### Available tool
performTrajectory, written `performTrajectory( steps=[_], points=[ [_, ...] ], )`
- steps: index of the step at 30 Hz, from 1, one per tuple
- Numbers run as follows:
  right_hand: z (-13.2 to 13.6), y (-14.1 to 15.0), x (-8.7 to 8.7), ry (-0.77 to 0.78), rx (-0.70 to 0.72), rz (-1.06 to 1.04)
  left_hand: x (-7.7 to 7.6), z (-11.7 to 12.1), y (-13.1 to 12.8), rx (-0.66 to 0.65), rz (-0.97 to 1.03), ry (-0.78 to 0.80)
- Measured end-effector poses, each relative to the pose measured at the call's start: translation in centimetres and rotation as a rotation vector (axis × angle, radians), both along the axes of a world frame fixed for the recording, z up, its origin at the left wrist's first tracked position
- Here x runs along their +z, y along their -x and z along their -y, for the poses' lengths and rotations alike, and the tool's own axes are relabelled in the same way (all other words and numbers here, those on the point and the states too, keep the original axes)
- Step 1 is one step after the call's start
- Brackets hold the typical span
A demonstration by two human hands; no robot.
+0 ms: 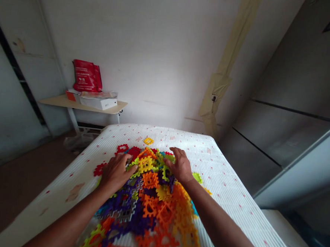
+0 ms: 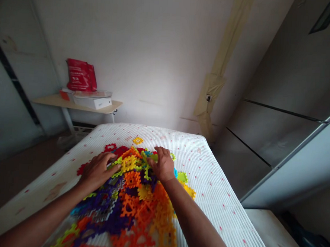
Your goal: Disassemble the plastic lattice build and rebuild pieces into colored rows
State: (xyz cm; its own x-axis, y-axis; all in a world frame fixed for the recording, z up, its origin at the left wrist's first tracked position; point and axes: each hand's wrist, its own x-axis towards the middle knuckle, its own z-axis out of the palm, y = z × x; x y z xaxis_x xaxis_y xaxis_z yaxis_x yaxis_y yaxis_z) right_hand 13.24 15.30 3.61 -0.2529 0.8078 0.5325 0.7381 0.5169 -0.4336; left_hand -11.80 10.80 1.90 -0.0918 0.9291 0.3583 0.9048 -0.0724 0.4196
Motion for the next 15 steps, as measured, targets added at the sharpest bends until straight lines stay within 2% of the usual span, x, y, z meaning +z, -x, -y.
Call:
performTrajectory(
  steps=[5, 10, 12, 15],
  points=[
    [-1.0, -6.0, -3.0, -0.031, -0.017, -0.064, -0.4, -2.0, 3.1, 0.044, 0.118, 0.04],
    [-2.4, -13.1, -6.5, 0.09, -0.189, -0.069, -1.0, -5.0, 7.5, -0.04, 0.283, 0.081],
    [-3.0, -14.3, -7.6, 0.152, -0.24, -0.069, -1.8, -6.2, 8.9, -0.074, 0.349, 0.108],
    [-3.9, -13.3, -8.1, 0.22, -0.238, -0.1, -3.2, -8.3, 10.2, -0.079, 0.416, 0.134]
  ],
)
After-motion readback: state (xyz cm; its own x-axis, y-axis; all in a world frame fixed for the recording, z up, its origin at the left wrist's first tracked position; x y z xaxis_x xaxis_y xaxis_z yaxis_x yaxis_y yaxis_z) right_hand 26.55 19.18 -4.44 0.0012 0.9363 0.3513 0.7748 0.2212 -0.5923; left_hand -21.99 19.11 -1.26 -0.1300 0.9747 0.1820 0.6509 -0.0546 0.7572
